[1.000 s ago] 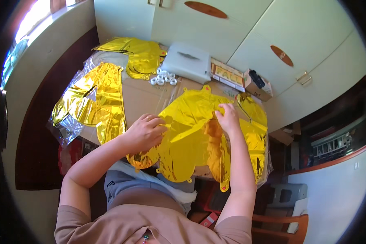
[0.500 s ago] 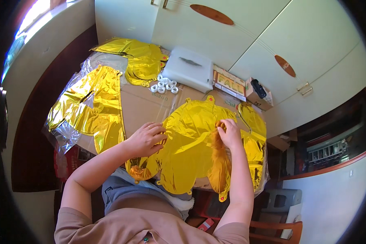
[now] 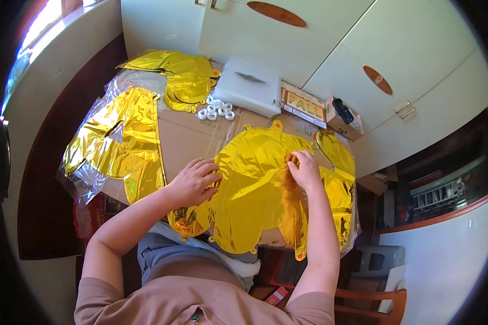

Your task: Folding gold foil star-shaped balloons and placing them into clear plastic sleeves with paper inserts.

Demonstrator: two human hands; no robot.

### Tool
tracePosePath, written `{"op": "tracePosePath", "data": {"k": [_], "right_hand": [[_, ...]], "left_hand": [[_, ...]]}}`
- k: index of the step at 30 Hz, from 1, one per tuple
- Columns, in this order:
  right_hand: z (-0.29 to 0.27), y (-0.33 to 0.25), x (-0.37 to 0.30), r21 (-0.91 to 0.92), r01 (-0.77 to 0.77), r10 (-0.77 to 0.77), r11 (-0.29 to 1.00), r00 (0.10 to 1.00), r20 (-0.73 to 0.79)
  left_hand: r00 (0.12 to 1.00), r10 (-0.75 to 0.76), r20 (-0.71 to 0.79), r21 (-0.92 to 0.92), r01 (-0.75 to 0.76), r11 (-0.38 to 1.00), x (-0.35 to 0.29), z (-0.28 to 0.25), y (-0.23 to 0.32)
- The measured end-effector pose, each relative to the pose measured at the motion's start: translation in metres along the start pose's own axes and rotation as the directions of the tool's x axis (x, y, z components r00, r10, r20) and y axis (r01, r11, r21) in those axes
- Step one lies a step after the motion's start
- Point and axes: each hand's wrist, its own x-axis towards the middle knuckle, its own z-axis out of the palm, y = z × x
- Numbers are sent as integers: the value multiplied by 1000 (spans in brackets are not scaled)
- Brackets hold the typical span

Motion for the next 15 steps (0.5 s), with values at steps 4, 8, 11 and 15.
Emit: {"op": "tracePosePath", "data": {"k": [4, 8, 11, 15], "right_hand": [[0, 0, 0, -1, -2, 2, 1000, 1000, -1], [0, 0, 3, 4, 2, -2, 1000, 1000, 9], [0, 1, 6, -5, 5, -5, 1000, 1000, 9], [2, -1, 7, -2, -1, 1, 1000, 1000, 20]], "left_hand": [[1000, -11, 14, 16, 11, 1000, 1, 1, 0], [1000, -9, 27, 26, 9, 1000, 2, 0, 1], [1000, -2, 30, 28, 1, 1000, 2, 1, 1], [999, 1, 32, 29, -2, 1000, 3, 1, 1]]}}
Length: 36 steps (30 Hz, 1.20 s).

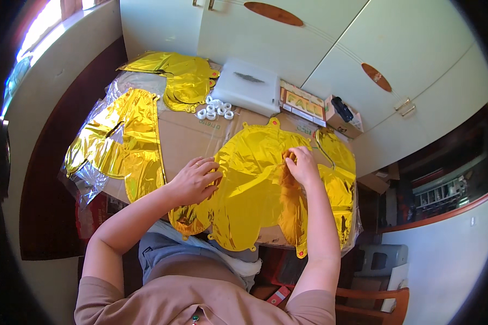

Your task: Folding gold foil star-shaped balloons and placing them into clear plastic sleeves with paper inserts.

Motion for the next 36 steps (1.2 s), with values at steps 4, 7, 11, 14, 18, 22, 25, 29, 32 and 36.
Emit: {"op": "tracePosePath", "data": {"k": [4, 7, 11, 14, 18, 22, 25, 29, 32, 36], "right_hand": [[0, -2, 0, 2, -8, 8, 1000, 1000, 4], [-3, -4, 0, -1, -11, 11, 1000, 1000, 11], [-3, -2, -1, 3, -10, 10, 1000, 1000, 12], [-3, -2, -1, -4, -1, 1, 1000, 1000, 12], [-3, -2, -2, -4, -2, 2, 1000, 1000, 8], [-3, -3, -2, -8, -6, 6, 1000, 1000, 12], [-3, -2, -2, -12, -9, 9, 1000, 1000, 15], [-4, -2, -1, -18, -11, 11, 1000, 1000, 23], [-5, -1, -1, -19, -11, 11, 1000, 999, 34], [-6, -7, 4, -52, 50, -53, 997, 998, -46]], "left_hand": [[1000, 8, -13, 5, -7, 1000, 0, 0, 0], [1000, 6, -6, 0, -6, 1000, 1, -3, 1], [1000, 8, -1, -9, -8, 1000, 2, -2, 1], [1000, 10, -21, -24, -10, 1000, 3, -5, 2], [997, 30, -78, -25, -32, 999, 10, -11, 7], [996, 74, -46, -39, -76, 996, 22, -3, 11], [994, 109, -18, -43, -110, 993, 30, 6, 14], [994, 108, 31, -59, -107, 993, 33, 15, 15], [994, 105, 33, -69, -103, 992, 33, 18, 15], [992, 122, 13, -75, -121, 990, 32, 18, 13]]}}
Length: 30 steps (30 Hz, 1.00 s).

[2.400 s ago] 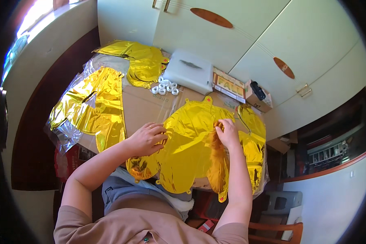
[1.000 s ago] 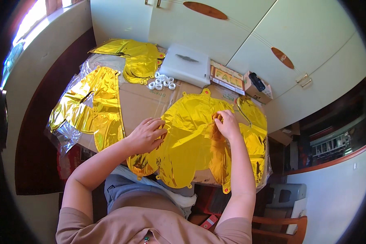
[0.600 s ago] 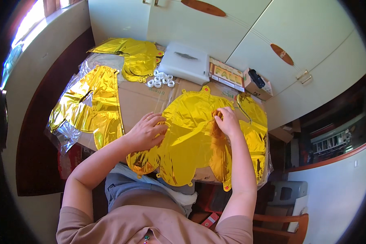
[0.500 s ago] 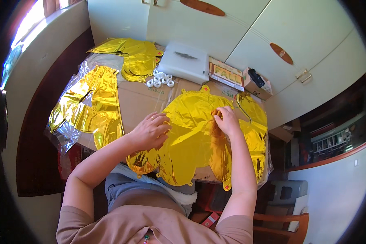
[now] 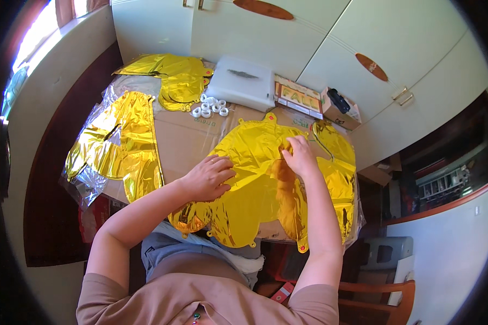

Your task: Folding gold foil star-shaped balloons and placing them into clear plastic sleeves with paper inserts.

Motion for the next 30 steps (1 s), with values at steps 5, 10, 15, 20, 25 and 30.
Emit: {"op": "tracePosePath", "data": {"k": [5, 10, 15, 20, 25, 30], "right_hand": [[7, -40, 28, 74, 115, -112, 991, 993, -43], [43, -72, 61, 96, 167, -169, 981, 986, 15], [63, -79, 73, 22, 161, -161, 987, 986, 31], [69, -80, 71, -17, 142, -140, 990, 987, 81], [70, -79, 73, -23, 153, -151, 988, 986, 73], [69, -83, 73, -48, 137, -133, 989, 988, 79]], "left_hand": [[1000, 7, -18, -7, -7, 1000, -2, 0, -2], [999, 10, -33, -25, -10, 1000, 0, -1, 0], [998, 7, -60, -12, -8, 1000, -2, 3, 0], [998, -1, -63, -19, 0, 1000, -4, 5, -1], [998, 1, -63, -20, -2, 1000, -3, 6, -1], [999, -2, -49, -20, 1, 1000, -4, 4, -1]]}}
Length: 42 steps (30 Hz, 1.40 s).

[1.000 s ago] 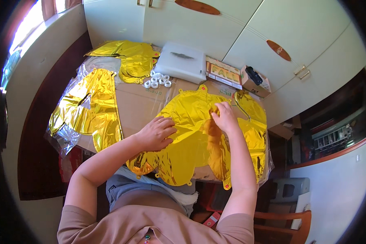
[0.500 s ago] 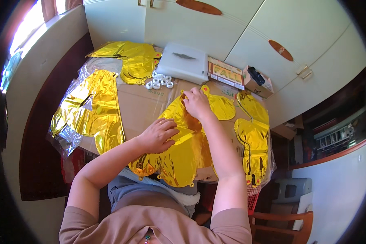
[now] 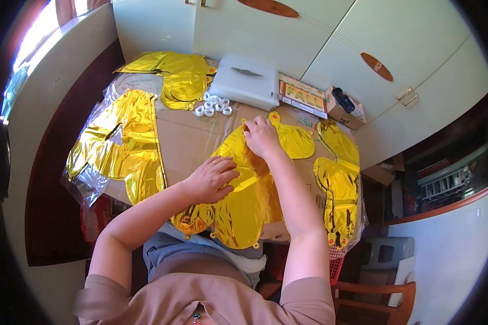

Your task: Folding gold foil star-shaped balloons and placing them into clear plastic sleeves with paper inserts.

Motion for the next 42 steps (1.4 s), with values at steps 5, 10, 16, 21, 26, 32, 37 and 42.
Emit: {"op": "tracePosePath", "data": {"k": [5, 10, 16, 21, 26, 32, 37, 42], "right_hand": [[1, -2, -1, -12, -15, 15, 1000, 1000, -7], [1, -1, 0, -13, -8, 8, 1000, 1000, -4], [1, 0, 0, -27, -7, 6, 1000, 1000, -5], [3, 1, 0, -23, -1, 1, 1000, 1000, -8], [3, 1, 1, -19, 5, -5, 1000, 1000, -13], [-1, 0, 3, -7, -29, 29, 1000, 1000, 8], [-4, -3, 5, -4, -38, 38, 999, 999, 29], [-6, -3, 6, -4, -54, 54, 999, 998, 46]], "left_hand": [[1000, -3, -4, 10, 3, 1000, -1, 1, 0], [1000, -7, 3, 6, 7, 1000, -1, 2, 0], [1000, -7, 4, 8, 7, 1000, -1, 3, -1], [1000, -10, 6, 8, 10, 1000, -1, 3, -1], [1000, -8, 10, 25, 8, 1000, -2, 2, 0], [1000, -6, 4, 23, 6, 1000, -2, 1, 0], [1000, -9, 0, 30, 9, 1000, -2, 2, 0], [1000, -26, 9, 27, 26, 999, -1, 2, 2]]}}
